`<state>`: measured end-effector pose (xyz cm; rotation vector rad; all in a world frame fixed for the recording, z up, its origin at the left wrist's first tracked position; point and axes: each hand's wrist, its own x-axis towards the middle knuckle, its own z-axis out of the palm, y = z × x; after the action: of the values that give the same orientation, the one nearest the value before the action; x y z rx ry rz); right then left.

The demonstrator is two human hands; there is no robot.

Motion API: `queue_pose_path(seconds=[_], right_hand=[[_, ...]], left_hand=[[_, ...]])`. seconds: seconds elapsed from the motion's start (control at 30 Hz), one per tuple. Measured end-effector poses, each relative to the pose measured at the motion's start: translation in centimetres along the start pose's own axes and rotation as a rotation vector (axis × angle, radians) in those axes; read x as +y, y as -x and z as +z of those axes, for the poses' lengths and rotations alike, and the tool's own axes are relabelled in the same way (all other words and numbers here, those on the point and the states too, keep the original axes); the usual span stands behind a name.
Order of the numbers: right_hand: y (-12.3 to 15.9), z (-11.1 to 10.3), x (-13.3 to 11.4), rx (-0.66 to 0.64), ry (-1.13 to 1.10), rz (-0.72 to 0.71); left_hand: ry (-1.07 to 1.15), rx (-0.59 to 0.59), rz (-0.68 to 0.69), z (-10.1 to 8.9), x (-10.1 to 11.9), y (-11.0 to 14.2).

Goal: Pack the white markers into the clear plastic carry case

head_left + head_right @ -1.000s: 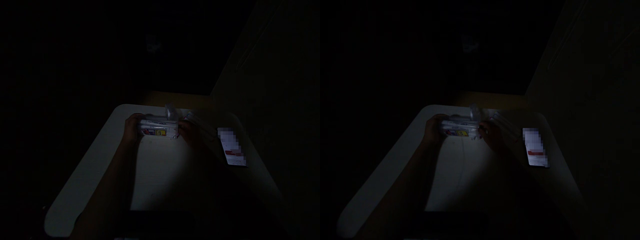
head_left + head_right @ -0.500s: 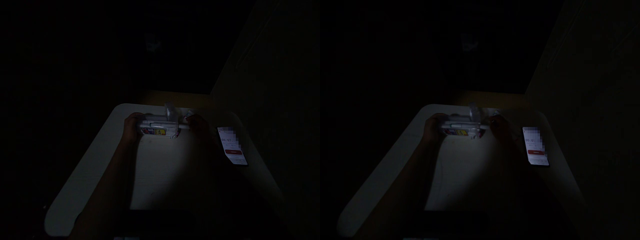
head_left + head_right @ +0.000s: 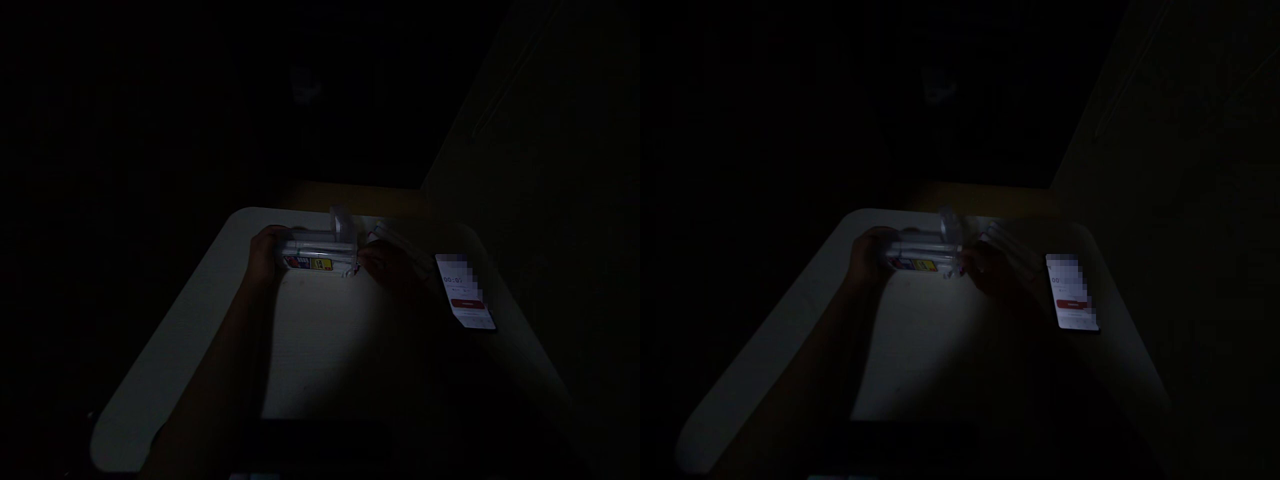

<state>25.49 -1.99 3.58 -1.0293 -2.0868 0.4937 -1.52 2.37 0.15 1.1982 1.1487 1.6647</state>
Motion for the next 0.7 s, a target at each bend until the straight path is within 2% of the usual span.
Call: queue_pose_path(seconds=[0.1,0.23,0.3,0.5,0.7], right_hand=[[2.0,-0.3,0.5,-0.031,0.085,0.029],[3.8,-0.1,1.7,0.064,0.271,0.046],[4.0,0.3,2.0,0.072,0.344,0.015],[3.4,0.1,1.6,0.005,0.481,-0.07],[3.4,-0.8,1.8,-0.128,0.624,0.085]], left_hand=[[0.01,-0.003,-0.002,0.1,0.0,0.1],[-0.006,0.002,0.02,0.0,-0.1,0.1],[0.005,0.002,0.009,0.0,0.0,0.0],[0.034,0.015,-0.04,0.2,0.4,0.1],[0.051,0.023,-0.017,0.6,0.8,0.5]])
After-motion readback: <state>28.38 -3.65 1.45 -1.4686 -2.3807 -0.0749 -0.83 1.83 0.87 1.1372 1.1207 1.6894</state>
